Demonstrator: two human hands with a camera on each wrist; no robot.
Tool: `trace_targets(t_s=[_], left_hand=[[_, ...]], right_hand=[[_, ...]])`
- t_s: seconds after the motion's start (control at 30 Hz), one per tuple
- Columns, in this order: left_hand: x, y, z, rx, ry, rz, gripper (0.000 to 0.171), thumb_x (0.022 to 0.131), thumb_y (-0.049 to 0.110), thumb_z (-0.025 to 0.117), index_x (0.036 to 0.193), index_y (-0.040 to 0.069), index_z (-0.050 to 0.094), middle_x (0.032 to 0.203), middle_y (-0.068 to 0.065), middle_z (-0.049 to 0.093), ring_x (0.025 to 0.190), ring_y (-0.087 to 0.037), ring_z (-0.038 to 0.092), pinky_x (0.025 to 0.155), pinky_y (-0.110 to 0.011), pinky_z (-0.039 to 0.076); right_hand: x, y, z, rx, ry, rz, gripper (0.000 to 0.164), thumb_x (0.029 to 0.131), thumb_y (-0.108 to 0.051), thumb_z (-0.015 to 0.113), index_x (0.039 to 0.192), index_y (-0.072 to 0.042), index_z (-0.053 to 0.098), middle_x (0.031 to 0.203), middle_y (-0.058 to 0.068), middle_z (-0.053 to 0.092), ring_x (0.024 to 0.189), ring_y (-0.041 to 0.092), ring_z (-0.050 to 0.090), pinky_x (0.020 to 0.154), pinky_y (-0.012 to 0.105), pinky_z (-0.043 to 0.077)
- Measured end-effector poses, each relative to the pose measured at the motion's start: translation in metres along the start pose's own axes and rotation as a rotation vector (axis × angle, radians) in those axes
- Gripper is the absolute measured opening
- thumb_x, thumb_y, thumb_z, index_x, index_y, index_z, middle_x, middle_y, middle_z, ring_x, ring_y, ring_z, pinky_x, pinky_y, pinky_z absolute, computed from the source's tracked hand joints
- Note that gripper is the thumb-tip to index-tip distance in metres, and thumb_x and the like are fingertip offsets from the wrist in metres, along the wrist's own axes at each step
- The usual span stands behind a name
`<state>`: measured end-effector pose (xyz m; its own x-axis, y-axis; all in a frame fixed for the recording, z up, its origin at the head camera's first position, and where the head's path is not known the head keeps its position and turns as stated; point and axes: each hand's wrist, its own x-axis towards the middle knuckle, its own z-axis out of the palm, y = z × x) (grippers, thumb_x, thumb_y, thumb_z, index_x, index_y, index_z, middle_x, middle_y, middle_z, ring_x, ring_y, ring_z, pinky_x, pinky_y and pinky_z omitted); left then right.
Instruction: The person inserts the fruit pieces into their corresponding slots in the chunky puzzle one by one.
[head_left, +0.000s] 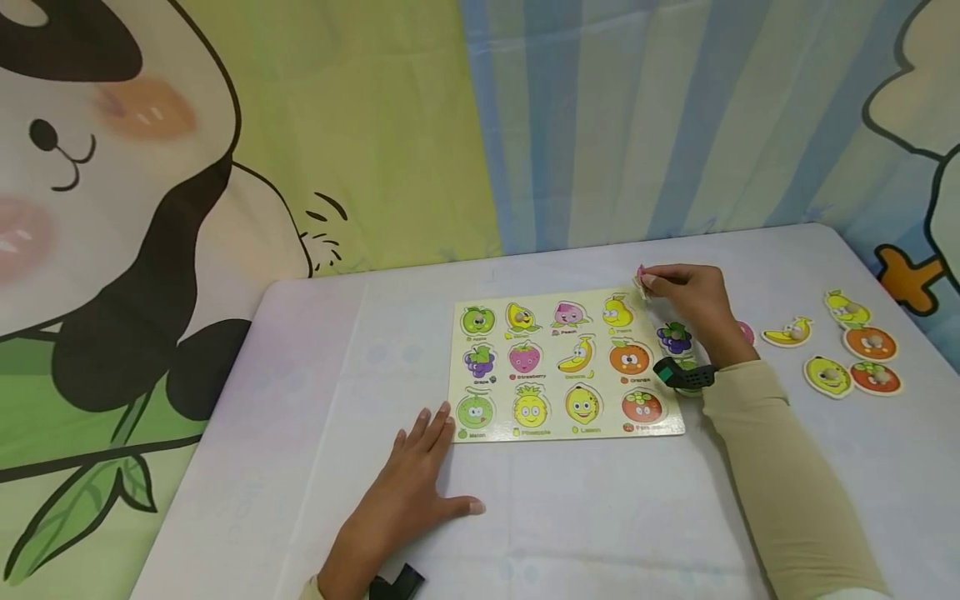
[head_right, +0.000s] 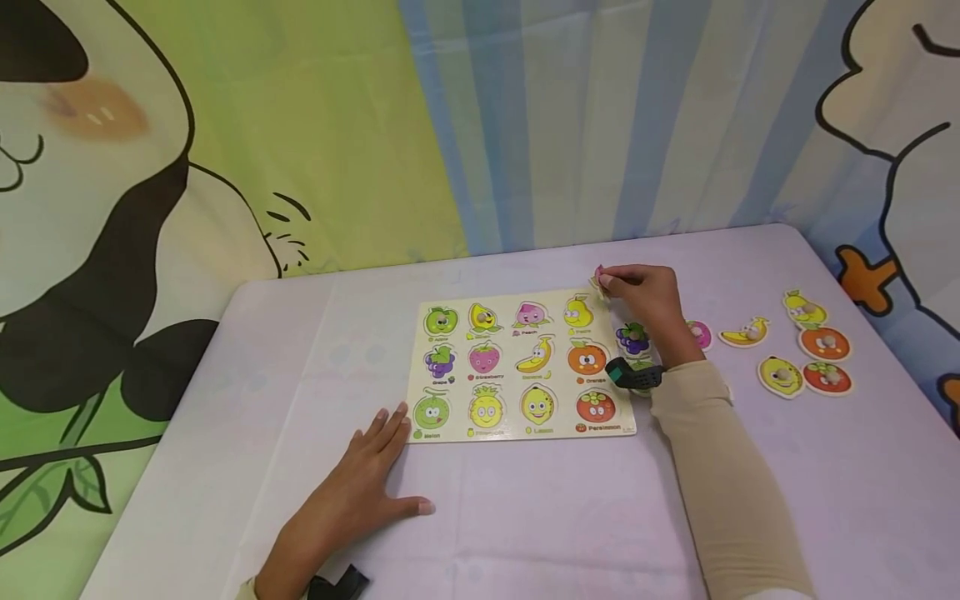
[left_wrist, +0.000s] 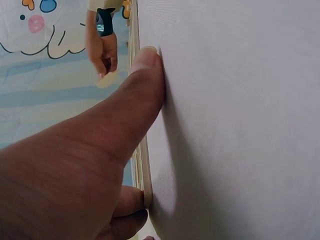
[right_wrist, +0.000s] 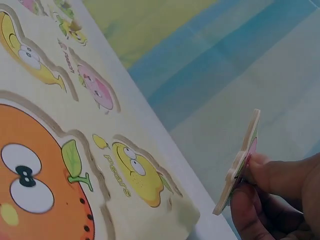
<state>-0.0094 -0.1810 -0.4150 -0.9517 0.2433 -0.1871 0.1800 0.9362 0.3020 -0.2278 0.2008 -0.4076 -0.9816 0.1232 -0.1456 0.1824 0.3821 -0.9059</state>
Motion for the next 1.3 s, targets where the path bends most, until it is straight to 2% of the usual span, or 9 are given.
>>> trace_targets(t_s=[0.1,0.23,0.43,0.53,0.8,1.03,1.3], left_hand=[[0.0,0.001,0.001,-0.002,-0.006,-0.008,0.116,0.063,0.07,0.075,0.151,0.006,0.035,0.16,-0.006,0.019,0.147,-0.032,0.01,0.113,-0.057,0.017],[0.0,0.001,0.002,-0.016,-0.024,-0.023,0.117,0.063,0.07,0.075,0.151,0.006,0.034,0.161,-0.006,0.018,0.147,-0.032,0.01,0.113,-0.058,0.017],[0.001,0.001,0.004,-0.004,-0.021,-0.02,0.117,0.063,0.072,0.073,0.152,0.007,0.033,0.161,-0.004,0.017,0.147,-0.032,0.009,0.113,-0.058,0.017],[0.002,0.001,0.005,0.0,-0.017,-0.015,0.117,0.063,0.073,0.072,0.152,0.008,0.034,0.161,-0.004,0.017,0.147,-0.031,0.009,0.113,-0.058,0.017],[0.004,0.0,0.005,-0.006,-0.021,-0.005,0.118,0.063,0.074,0.072,0.152,0.007,0.032,0.161,-0.004,0.016,0.147,-0.031,0.009,0.114,-0.058,0.016],[0.002,-0.001,0.004,-0.013,-0.023,-0.009,0.118,0.063,0.073,0.072,0.152,0.007,0.032,0.161,-0.004,0.016,0.147,-0.032,0.009,0.114,-0.057,0.015],[0.001,-0.002,0.002,-0.009,-0.018,-0.008,0.117,0.063,0.071,0.074,0.151,0.005,0.033,0.161,-0.005,0.018,0.147,-0.032,0.01,0.114,-0.057,0.016]], right_hand=[[0.0,-0.001,0.007,0.016,-0.013,-0.02,0.05,0.09,-0.044,0.068,0.125,-0.008,0.067,0.124,0.007,0.065,0.106,0.015,0.059,0.098,0.034,0.046],[-0.003,-0.002,0.015,0.025,-0.076,-0.075,0.05,0.091,-0.043,0.066,0.123,-0.004,0.067,0.126,0.01,0.062,0.11,0.018,0.056,0.097,0.035,0.046],[-0.005,-0.004,0.029,0.01,-0.118,-0.122,0.039,0.094,-0.034,0.066,0.116,-0.002,0.07,0.126,0.011,0.063,0.109,0.02,0.059,0.083,0.024,0.051],[-0.004,-0.006,0.035,0.01,-0.131,-0.134,0.035,0.094,-0.03,0.066,0.114,-0.002,0.072,0.124,0.011,0.065,0.106,0.018,0.06,0.08,0.021,0.051],[-0.004,-0.009,0.051,0.01,-0.173,-0.116,0.031,0.093,-0.029,0.068,0.113,-0.006,0.073,0.116,0.009,0.068,0.101,0.019,0.062,0.08,0.026,0.051],[-0.007,-0.012,0.06,0.009,-0.198,-0.087,0.031,0.093,-0.029,0.068,0.114,-0.007,0.072,0.123,0.008,0.065,0.109,0.022,0.058,0.081,0.029,0.05],[-0.011,-0.015,0.066,0.005,-0.218,-0.1,0.027,0.093,-0.025,0.068,0.113,-0.008,0.073,0.12,0.009,0.065,0.107,0.022,0.058,0.084,0.033,0.048]])
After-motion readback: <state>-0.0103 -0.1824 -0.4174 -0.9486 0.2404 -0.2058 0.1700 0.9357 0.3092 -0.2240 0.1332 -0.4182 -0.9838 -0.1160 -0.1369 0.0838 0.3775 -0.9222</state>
